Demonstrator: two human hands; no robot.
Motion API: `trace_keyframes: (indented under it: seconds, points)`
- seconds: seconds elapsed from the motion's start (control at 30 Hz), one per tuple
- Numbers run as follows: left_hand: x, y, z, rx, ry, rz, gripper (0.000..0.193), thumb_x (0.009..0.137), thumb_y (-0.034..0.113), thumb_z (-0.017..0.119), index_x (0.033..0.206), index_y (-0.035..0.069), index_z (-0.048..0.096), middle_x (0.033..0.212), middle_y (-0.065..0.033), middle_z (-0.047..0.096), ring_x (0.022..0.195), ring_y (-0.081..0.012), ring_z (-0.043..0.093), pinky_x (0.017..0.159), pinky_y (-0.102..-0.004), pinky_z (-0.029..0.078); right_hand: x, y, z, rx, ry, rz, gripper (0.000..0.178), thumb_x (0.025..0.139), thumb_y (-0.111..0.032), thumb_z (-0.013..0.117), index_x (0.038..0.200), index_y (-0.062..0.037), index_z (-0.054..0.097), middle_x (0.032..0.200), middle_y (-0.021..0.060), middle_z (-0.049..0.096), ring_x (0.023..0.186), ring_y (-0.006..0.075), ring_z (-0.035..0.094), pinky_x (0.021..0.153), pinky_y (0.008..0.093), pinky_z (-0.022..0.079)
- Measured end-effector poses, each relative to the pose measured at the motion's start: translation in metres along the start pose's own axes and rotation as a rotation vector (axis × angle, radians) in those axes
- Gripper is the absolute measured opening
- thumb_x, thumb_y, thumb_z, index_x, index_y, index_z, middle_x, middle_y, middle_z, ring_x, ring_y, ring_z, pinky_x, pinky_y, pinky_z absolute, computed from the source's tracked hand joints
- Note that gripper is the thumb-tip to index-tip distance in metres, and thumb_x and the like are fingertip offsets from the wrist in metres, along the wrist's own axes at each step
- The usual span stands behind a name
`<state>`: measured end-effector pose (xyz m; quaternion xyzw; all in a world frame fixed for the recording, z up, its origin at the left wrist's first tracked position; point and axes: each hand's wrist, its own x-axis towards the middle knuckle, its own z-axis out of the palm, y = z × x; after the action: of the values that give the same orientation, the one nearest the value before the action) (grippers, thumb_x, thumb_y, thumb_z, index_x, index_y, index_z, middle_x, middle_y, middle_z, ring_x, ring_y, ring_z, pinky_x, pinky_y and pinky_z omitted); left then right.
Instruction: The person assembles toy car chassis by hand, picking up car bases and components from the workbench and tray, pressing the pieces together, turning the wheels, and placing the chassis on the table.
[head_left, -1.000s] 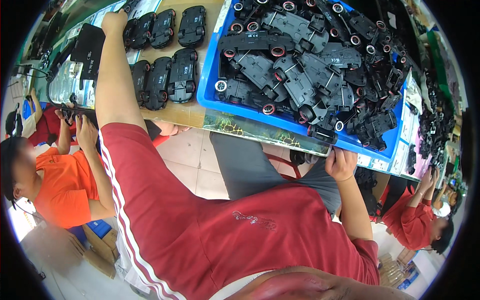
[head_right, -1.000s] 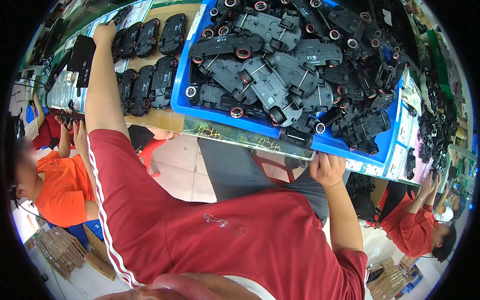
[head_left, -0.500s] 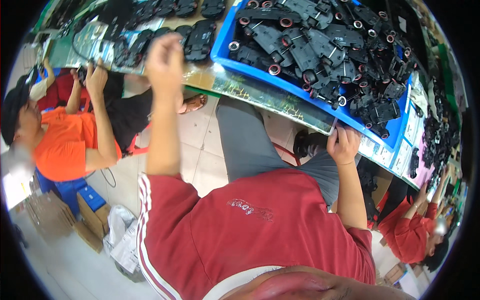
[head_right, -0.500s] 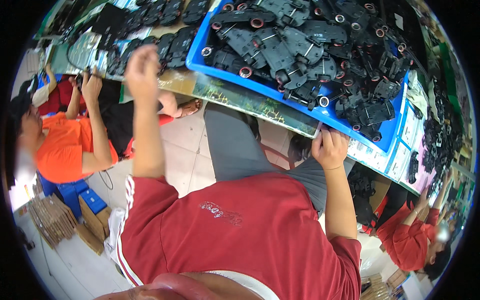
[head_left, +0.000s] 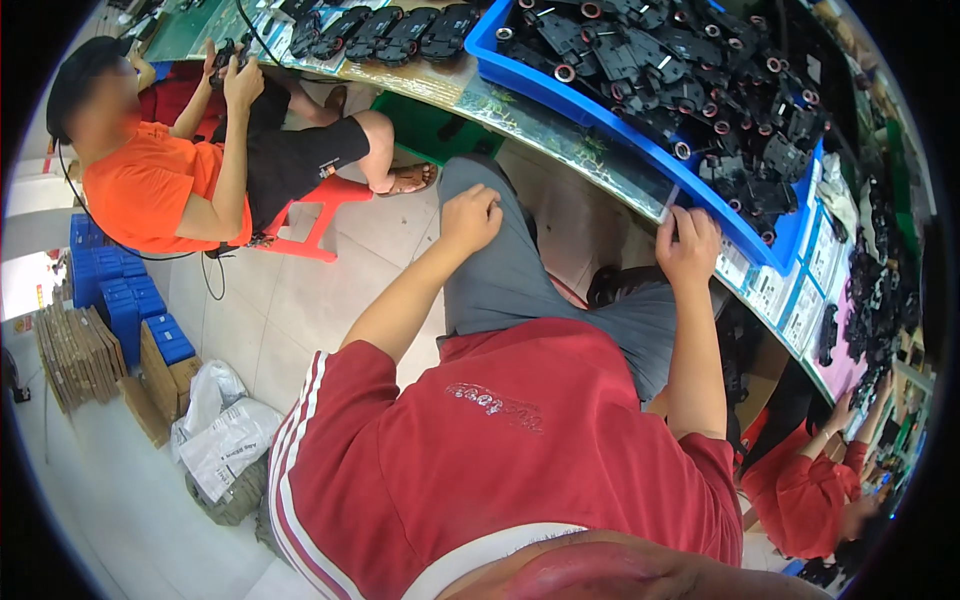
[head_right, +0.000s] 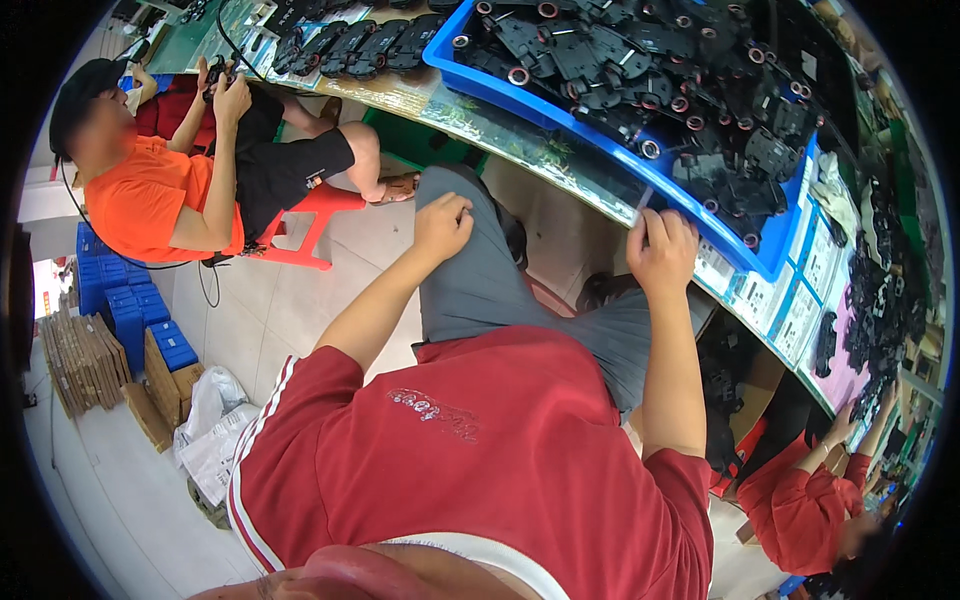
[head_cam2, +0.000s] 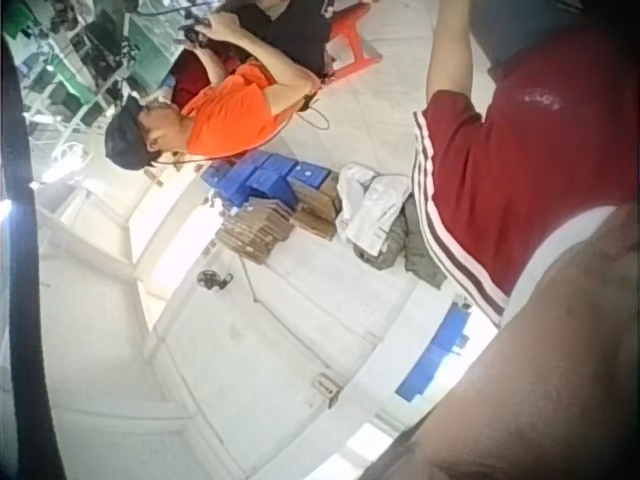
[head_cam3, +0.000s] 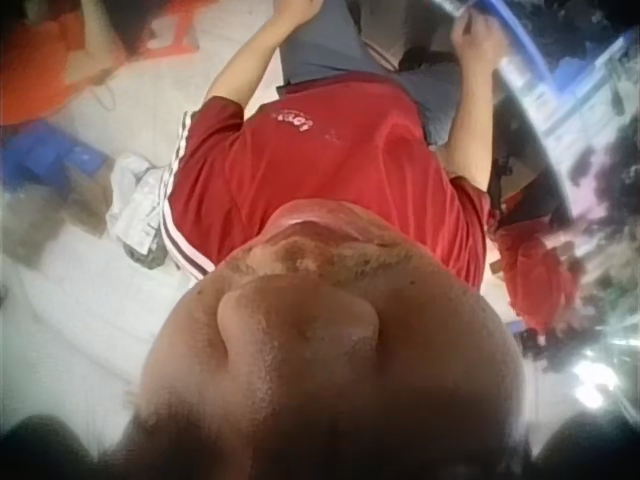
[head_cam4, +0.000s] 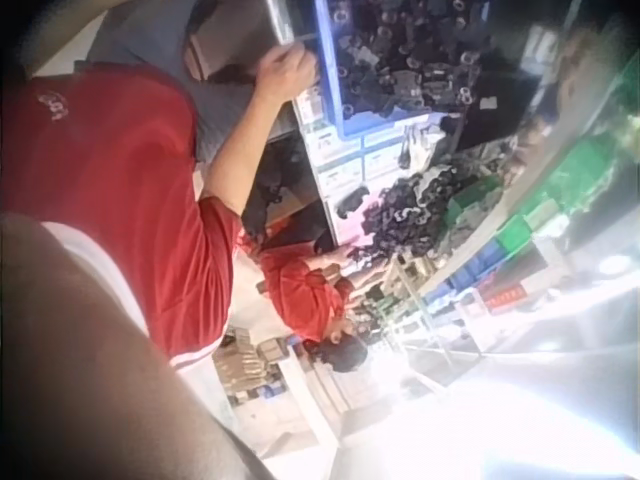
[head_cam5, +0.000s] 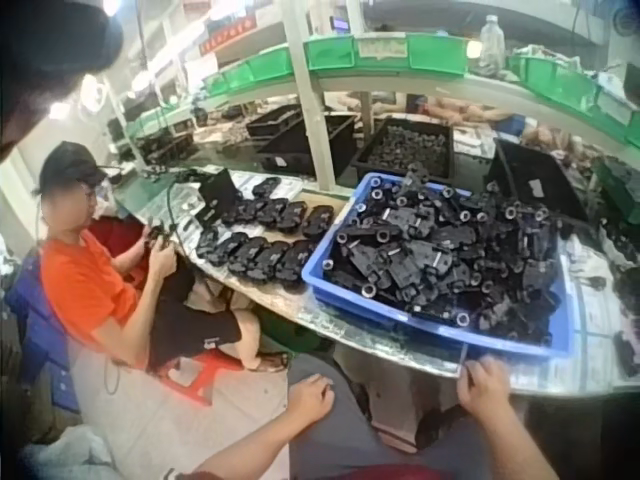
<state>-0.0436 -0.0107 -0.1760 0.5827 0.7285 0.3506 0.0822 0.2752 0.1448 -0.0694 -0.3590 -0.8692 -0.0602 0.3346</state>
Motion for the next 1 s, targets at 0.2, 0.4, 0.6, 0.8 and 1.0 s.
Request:
trace_keyframes:
  seconds: [0.2, 0.4, 0.6, 0.8, 1.0]
  points:
    - [-0.004, 0.006, 0.008, 0.06, 0.039, 0.016, 0.009, 0.08, 0.01, 0.062, 0.086, 0.007, 0.068, 0.081, -0.0098, 0.064, 0.074, -0.0326, 0.066, 0.065, -0.0443, 0.053, -0.018, 0.003, 0.002, 0.039, 0.052, 0.009, 0.011, 0.079, -0.009, 0.07, 0.089, -0.0075, 0.069, 0.084, 0.0083, 0.059, 0.079, 0.0306, 0.059, 0.072, 0.0428, 0.045]
    - [-0.006, 0.008, 0.008, 0.094, 0.024, 0.045, 0.008, 0.08, 0.011, 0.063, 0.086, 0.007, 0.067, 0.084, -0.0105, 0.064, 0.078, -0.0333, 0.066, 0.067, -0.0453, 0.054, -0.052, -0.022, -0.008, 0.175, 0.11, 0.149, 0.016, 0.079, -0.005, 0.07, 0.095, -0.0044, 0.069, 0.092, 0.0105, 0.062, 0.087, 0.0323, 0.06, 0.08, 0.0436, 0.047]
    - [-0.005, -0.002, 0.004, 0.129, -0.016, 0.055, 0.007, 0.081, 0.012, 0.062, 0.085, 0.007, 0.066, 0.084, -0.011, 0.065, 0.079, -0.0338, 0.067, 0.068, -0.0458, 0.054, -0.139, -0.012, -0.008, 0.19, -0.164, 0.157, 0.014, 0.079, -0.004, 0.068, 0.094, -0.002, 0.068, 0.091, 0.014, 0.065, 0.089, 0.0343, 0.062, 0.086, 0.0449, 0.048]
    - [-0.001, -0.005, 0.013, 0.169, -0.081, 0.068, 0.008, 0.082, 0.013, 0.062, 0.087, 0.008, 0.066, 0.086, -0.0107, 0.065, 0.079, -0.0331, 0.067, 0.068, -0.046, 0.054, -0.18, 0.021, -0.001, -0.126, -0.439, 0.574, 0.022, 0.085, -0.017, 0.066, 0.102, -0.004, 0.071, 0.101, 0.0166, 0.068, 0.098, 0.0374, 0.063, 0.088, 0.0488, 0.048]
    - [0.004, -0.019, 0.043, 0.247, -0.231, 0.13, 0.015, 0.082, 0.018, 0.064, 0.09, 0.007, 0.065, 0.09, -0.0117, 0.063, 0.087, -0.0329, 0.067, 0.074, -0.0465, 0.055, -0.187, 0.037, 0.013, -0.273, -0.514, 0.63, 0.028, 0.085, -0.026, 0.067, 0.106, -0.0078, 0.073, 0.109, 0.0145, 0.068, 0.105, 0.0354, 0.062, 0.095, 0.0522, 0.044]
